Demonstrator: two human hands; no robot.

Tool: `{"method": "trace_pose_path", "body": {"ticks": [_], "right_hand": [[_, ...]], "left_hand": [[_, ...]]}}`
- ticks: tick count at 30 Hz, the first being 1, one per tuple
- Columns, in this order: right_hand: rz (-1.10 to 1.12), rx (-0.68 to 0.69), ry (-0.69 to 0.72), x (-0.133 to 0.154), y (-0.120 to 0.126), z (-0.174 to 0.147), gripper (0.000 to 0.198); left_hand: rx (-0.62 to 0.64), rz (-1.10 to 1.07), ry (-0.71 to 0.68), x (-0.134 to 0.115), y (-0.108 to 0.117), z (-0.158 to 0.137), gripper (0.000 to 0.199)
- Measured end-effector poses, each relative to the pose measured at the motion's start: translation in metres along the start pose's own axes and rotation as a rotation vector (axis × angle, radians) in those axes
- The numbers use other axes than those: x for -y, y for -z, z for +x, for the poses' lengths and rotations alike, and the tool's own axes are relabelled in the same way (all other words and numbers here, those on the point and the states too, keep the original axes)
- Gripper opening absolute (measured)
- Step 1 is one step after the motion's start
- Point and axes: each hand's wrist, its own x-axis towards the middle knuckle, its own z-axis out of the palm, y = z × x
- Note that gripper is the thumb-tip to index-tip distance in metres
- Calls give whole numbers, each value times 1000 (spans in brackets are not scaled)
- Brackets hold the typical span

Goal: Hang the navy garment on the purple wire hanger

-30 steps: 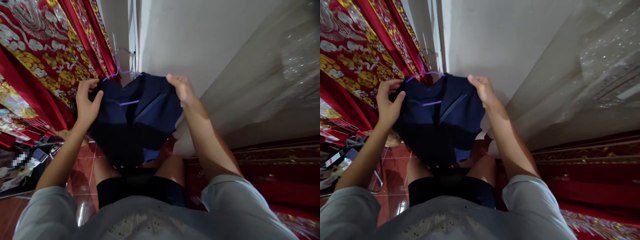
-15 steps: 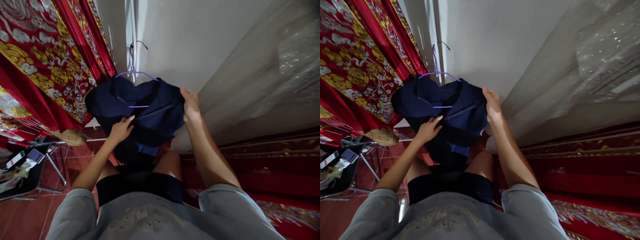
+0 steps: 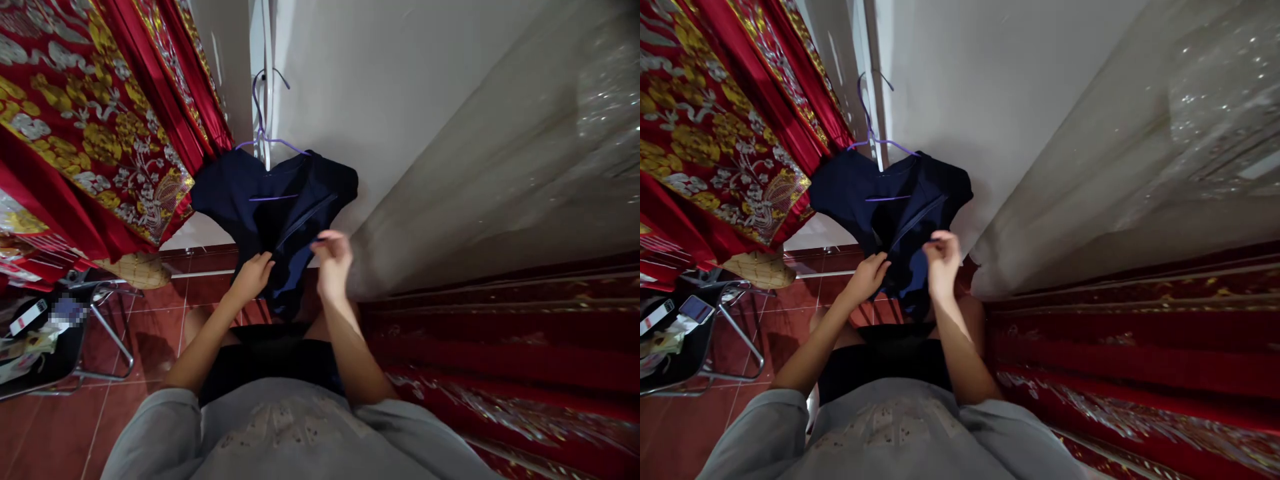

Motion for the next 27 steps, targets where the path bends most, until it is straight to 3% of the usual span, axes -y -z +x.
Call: {"method": "trace_pose_path", "body": {"ticks": [4, 7, 10, 13, 16, 21, 23, 25, 27], "right_hand": [[-70, 598, -308, -24, -11, -44, 35], [-117, 784, -273, -26, -11, -43, 32], [-181, 756, -148, -19, -13, -40, 19], [-234, 650, -84, -15, -19, -45, 20], [-268, 600, -72, -17, -23, -51, 20], [-448, 658, -16, -28, -17, -41, 17], [-495, 665, 22, -32, -12, -31, 16], [-524, 688, 69, -31, -8, -18, 14], [-496, 713, 114, -21, -7, -1, 12]], "left_hand": [[95, -48, -29, -5, 1, 4, 15], [75, -234, -33, -7, -1, 3, 18], [0, -608, 71, -13, -7, 1, 31], [-107, -960, 247, -24, -8, 4, 45], [-243, -1173, 325, -33, 8, 23, 48], [-461, -1236, 161, -46, 84, 93, 45], [-488, -1201, 98, -52, 111, 121, 37], [-467, -1160, 59, -58, 124, 137, 32], [-427, -1103, 42, -61, 122, 141, 30]]}}
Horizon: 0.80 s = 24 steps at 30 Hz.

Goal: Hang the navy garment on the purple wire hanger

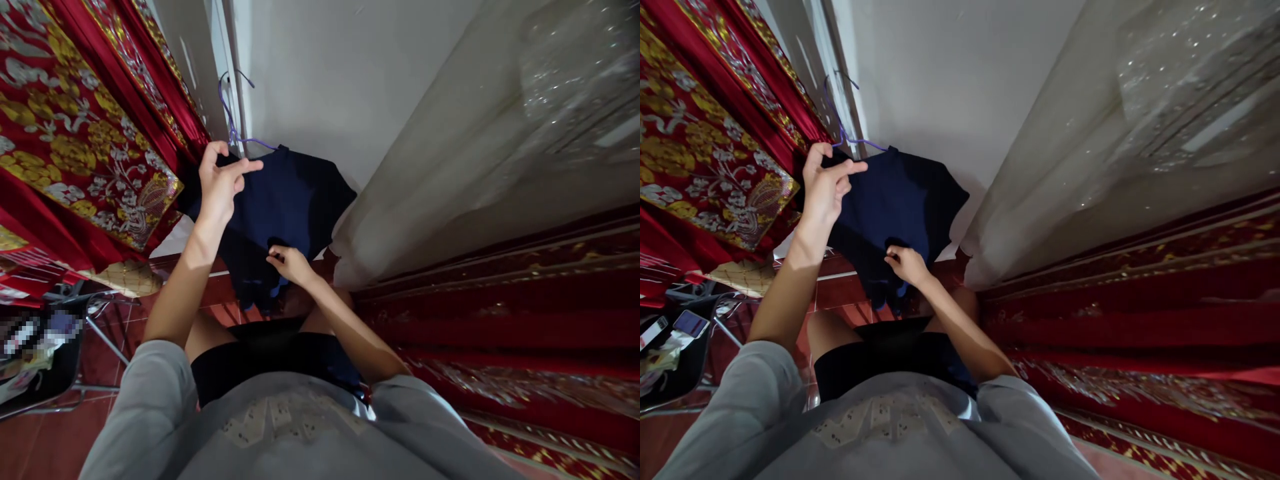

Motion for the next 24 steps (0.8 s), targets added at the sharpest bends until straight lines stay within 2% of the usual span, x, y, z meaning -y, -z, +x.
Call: {"method": "trace_pose_path", "body": {"ticks": [2, 6, 9, 13, 17, 20, 24], "right_hand": [[72, -67, 73, 13, 19, 17, 18], [151, -276, 309, 61, 58, 59, 49], [64, -286, 476, 94, 74, 86, 44], [-55, -284, 572, 109, 77, 99, 39], [-95, -314, 577, 109, 73, 98, 44], [-77, -343, 579, 109, 69, 98, 45], [-17, -365, 555, 109, 63, 100, 43]], "left_hand": [[32, 61, -7, 8, -1, -8, 30], [80, 167, -58, 22, 3, -27, 24], [92, 242, -128, 20, 7, -32, 21], [97, 303, -166, 13, 13, -34, 25], [108, 336, -188, 14, 16, -40, 26], [59, 339, -230, 18, 14, -45, 26], [11, 312, -231, 25, 10, -37, 35]]}}
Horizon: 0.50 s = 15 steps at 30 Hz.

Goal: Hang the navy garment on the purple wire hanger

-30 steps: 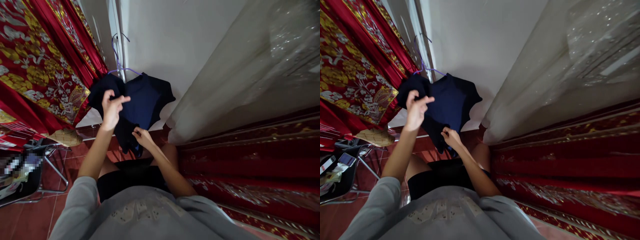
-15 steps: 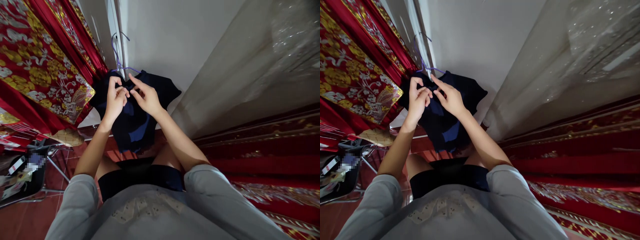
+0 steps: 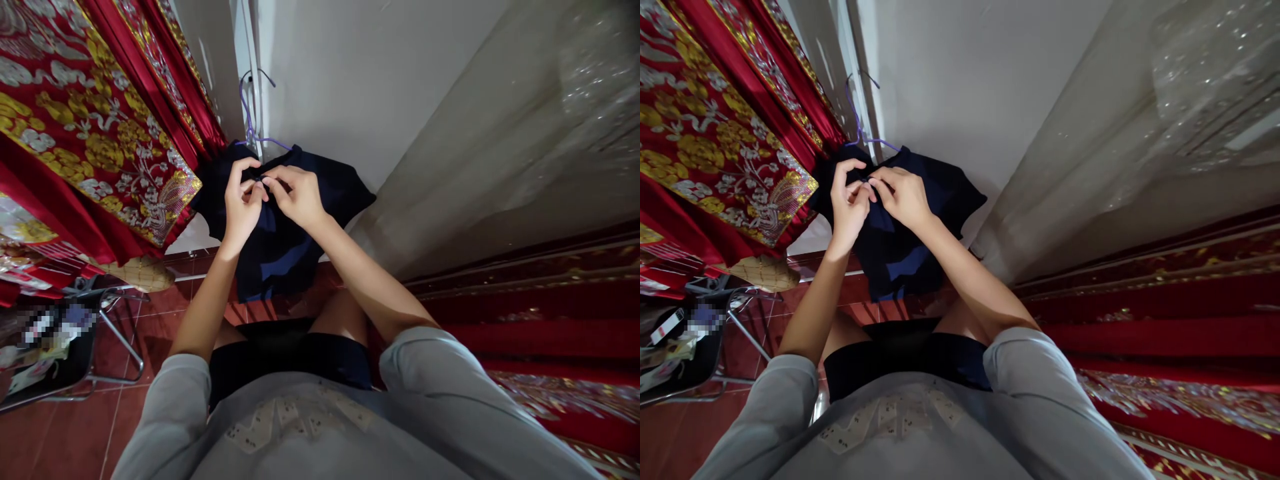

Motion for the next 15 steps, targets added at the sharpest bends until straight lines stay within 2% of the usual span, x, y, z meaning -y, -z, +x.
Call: {"method": "trace_pose_path", "body": {"ticks": [4, 7, 9, 12, 15], "right_hand": [[104, -146, -61, 3, -4, 4, 43], [183, -301, -127, 5, 4, 13, 45], [199, -373, -158, 1, 18, 19, 45], [152, -513, -179, -24, 51, 20, 45], [108, -665, -214, -69, 83, 12, 43]], "left_hand": [[79, 16, 109, 23, -9, 4, 47], [232, 109, 230, 43, -14, -15, 55], [315, 197, 262, 52, -12, -29, 60], [328, 377, 194, 55, 2, -33, 57], [228, 567, 110, 53, 21, -10, 46]]}}
